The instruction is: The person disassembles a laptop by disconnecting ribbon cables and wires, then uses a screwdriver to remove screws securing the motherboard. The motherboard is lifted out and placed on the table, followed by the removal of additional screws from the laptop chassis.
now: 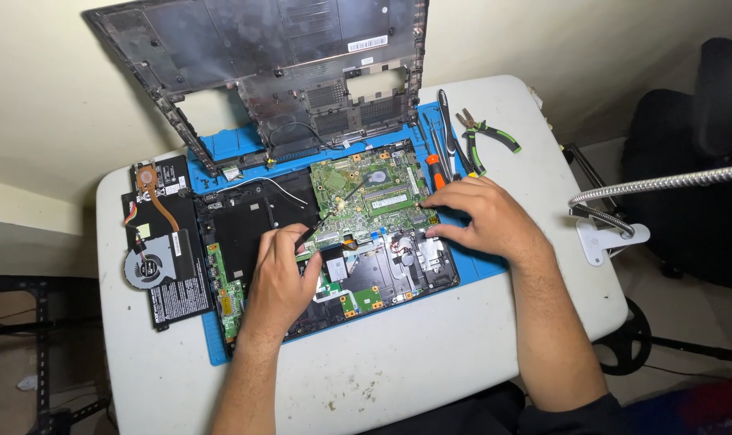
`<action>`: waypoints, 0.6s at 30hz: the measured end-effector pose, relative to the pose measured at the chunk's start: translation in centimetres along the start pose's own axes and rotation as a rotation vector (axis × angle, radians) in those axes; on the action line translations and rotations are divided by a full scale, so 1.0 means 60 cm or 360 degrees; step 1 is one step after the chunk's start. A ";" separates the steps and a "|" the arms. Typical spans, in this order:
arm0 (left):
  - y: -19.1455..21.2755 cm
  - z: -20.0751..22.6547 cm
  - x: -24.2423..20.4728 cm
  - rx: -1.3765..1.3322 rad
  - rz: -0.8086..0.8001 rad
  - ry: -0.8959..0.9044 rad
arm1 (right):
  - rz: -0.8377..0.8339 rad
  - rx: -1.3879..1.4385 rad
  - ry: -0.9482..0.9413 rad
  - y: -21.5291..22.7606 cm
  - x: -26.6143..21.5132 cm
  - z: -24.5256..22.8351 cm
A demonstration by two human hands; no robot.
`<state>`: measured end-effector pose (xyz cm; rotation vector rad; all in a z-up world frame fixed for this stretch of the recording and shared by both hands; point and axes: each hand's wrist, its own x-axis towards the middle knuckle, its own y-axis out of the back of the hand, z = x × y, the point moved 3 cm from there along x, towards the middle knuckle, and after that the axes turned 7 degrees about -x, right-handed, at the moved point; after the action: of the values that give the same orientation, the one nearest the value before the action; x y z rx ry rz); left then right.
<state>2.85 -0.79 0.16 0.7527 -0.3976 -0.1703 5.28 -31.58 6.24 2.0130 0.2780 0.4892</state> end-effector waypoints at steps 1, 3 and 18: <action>-0.002 -0.001 -0.001 -0.0001 0.0004 0.0000 | -0.0001 -0.0002 0.0003 -0.004 -0.001 -0.002; -0.003 -0.003 -0.002 0.0006 0.0061 -0.0038 | -0.0008 -0.0118 0.0064 -0.012 -0.002 -0.009; -0.009 -0.004 -0.010 -0.0033 0.0141 -0.0061 | -0.0086 -0.0243 0.0080 -0.032 0.003 -0.022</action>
<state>2.41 -0.87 -0.53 0.7111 -0.4643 -0.1056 4.86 -29.58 5.12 1.8421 0.3158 0.5123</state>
